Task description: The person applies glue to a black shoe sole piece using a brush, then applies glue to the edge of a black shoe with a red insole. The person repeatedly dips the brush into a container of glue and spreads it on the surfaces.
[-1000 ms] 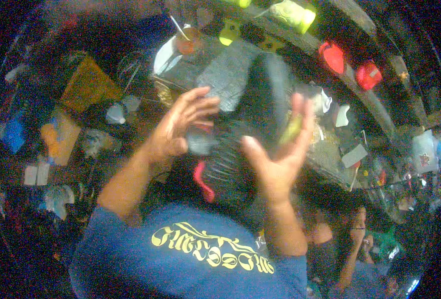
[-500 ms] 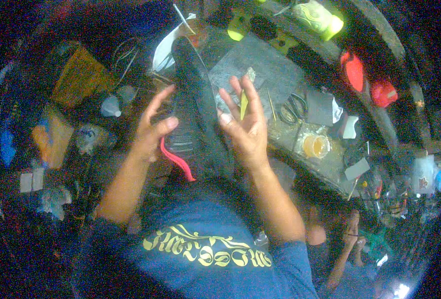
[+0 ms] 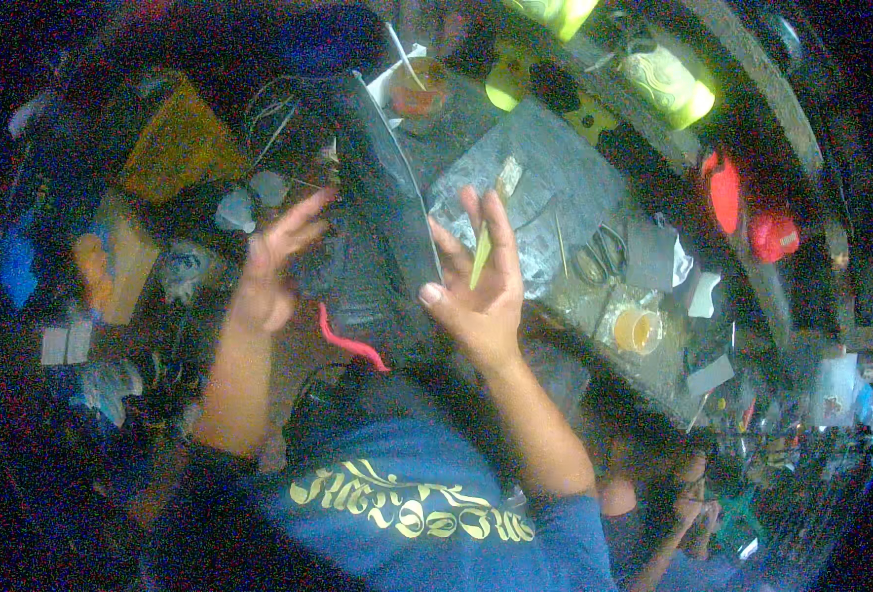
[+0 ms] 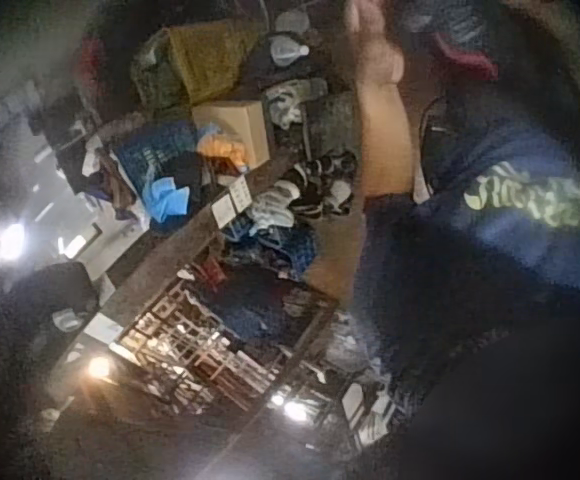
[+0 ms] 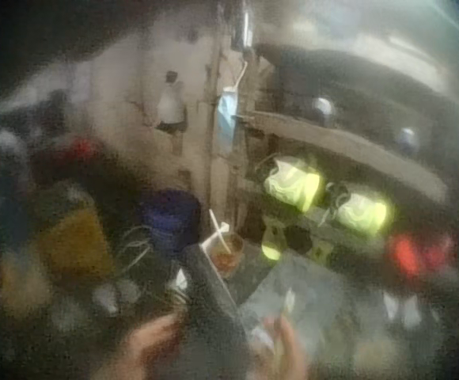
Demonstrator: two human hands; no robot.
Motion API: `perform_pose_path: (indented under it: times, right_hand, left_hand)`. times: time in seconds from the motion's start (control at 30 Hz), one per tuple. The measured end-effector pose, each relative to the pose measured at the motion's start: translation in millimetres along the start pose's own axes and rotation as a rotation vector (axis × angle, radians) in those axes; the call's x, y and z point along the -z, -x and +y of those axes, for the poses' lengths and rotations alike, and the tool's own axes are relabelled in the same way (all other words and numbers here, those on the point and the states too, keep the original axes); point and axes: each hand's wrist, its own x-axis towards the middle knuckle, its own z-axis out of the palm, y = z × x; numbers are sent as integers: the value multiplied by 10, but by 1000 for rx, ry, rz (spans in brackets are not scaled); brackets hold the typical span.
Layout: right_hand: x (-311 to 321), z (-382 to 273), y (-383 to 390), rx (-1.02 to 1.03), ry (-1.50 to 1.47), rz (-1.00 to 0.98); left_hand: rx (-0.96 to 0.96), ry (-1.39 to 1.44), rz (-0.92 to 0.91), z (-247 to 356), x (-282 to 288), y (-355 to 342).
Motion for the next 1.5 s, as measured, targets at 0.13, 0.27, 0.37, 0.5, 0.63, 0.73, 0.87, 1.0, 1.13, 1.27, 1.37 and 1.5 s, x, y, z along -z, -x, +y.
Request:
perform_pose_path:
  times: [0.13, 0.27, 0.37, 0.5, 0.63, 0.73, 0.87, 1.0, 1.13, 1.27, 1.37, 1.5]
  right_hand:
    - [33, 37, 108, -34, -72, -27]
    - [17, 94, 247, -31, -9, -56]
    - [53, 81, 275, 21, 2, -54]
    - [122, -1, 262, -26, 97, 5]
    - [89, 4, 290, -55, 193, 19]
    - [41, 51, 328, -62, 210, 29]
    - [32, 38, 378, -31, 194, 13]
    - [21, -5, 404, 0, 237, 29]
    - [-22, -33, 397, -18, 322, 44]
    - [-80, -7, 412, -22, 381, 32]
    - [-81, 38, 441, -105, 438, 14]
    - [138, 67, 288, -74, 644, -59]
  left_hand:
    - [0, -62, 21, 183, 18, -102]
    - [-258, -331, 27, 92, -263, -195]
    - [-326, -386, 23, 88, -377, -179]
    - [-345, -525, 74, 51, -463, -45]
    - [-327, -585, 95, -9, -464, 37]
    - [-319, -659, 95, -14, -433, 88]
    - [-303, -744, 106, -29, -471, 212]
    - [-281, -778, 99, -75, -526, 291]
    - [-257, -788, 82, -142, -463, 290]
    - [-105, -725, -20, -287, -307, 260]
    - [-26, -721, -59, -443, -232, 247]
    - [-16, -703, -3, -544, -242, 190]
